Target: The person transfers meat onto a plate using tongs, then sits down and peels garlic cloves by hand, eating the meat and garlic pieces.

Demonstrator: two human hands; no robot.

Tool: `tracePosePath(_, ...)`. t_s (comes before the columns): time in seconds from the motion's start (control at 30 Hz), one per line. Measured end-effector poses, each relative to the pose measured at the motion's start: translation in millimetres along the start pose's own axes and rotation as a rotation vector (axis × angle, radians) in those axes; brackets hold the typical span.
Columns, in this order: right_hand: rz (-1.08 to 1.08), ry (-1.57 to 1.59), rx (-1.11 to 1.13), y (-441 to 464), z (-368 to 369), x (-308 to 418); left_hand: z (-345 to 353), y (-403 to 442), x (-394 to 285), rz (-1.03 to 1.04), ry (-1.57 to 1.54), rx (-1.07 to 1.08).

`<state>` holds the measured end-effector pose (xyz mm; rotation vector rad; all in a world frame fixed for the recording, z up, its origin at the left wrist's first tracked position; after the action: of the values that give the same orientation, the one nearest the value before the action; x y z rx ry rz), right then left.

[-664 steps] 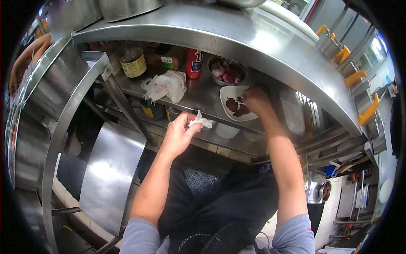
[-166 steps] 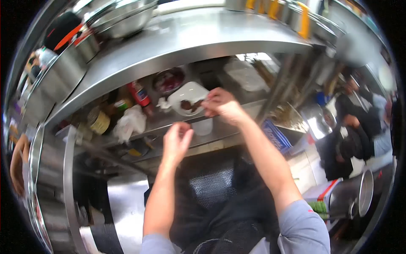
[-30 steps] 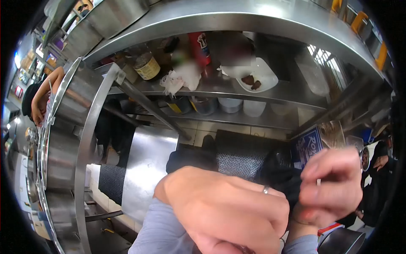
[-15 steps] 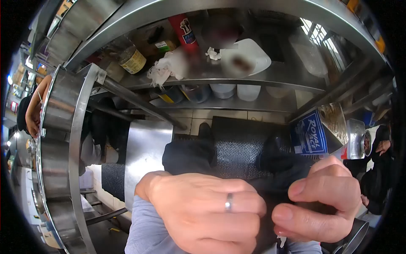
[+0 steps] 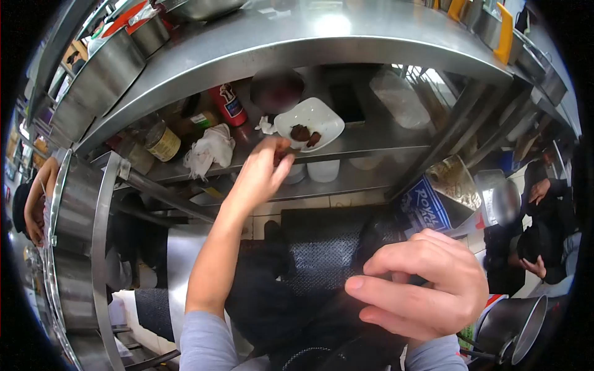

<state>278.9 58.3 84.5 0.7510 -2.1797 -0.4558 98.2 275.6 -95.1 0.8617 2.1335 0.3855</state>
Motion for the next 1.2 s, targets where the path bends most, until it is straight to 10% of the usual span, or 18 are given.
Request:
tracePosePath(0.33, 0.051, -0.049, 0.110, -6, -6, -22, 76, 89, 98, -0.066, 0.076, 0.092)
tracePosePath(0.73, 0.208, -0.074, -0.076, -7, -36, -62, -92, -5, 27, -0.178, 0.117, -0.387)
tracePosePath(1.2, 0.564, 0.010, 0.570, -68, 193, -218, -34, 31, 156, -0.144, 0.190, -0.135)
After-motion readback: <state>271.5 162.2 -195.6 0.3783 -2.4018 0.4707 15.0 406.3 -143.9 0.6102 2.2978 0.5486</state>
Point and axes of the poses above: each hand's wrist, its own y-axis towards the middle knuckle, its own z-axis out of the palm, x = y × z, the point moved 10 cm from there along y, towards the middle knuckle, and after that the axes turned 11 degrees about z, right-handed, at the moved point
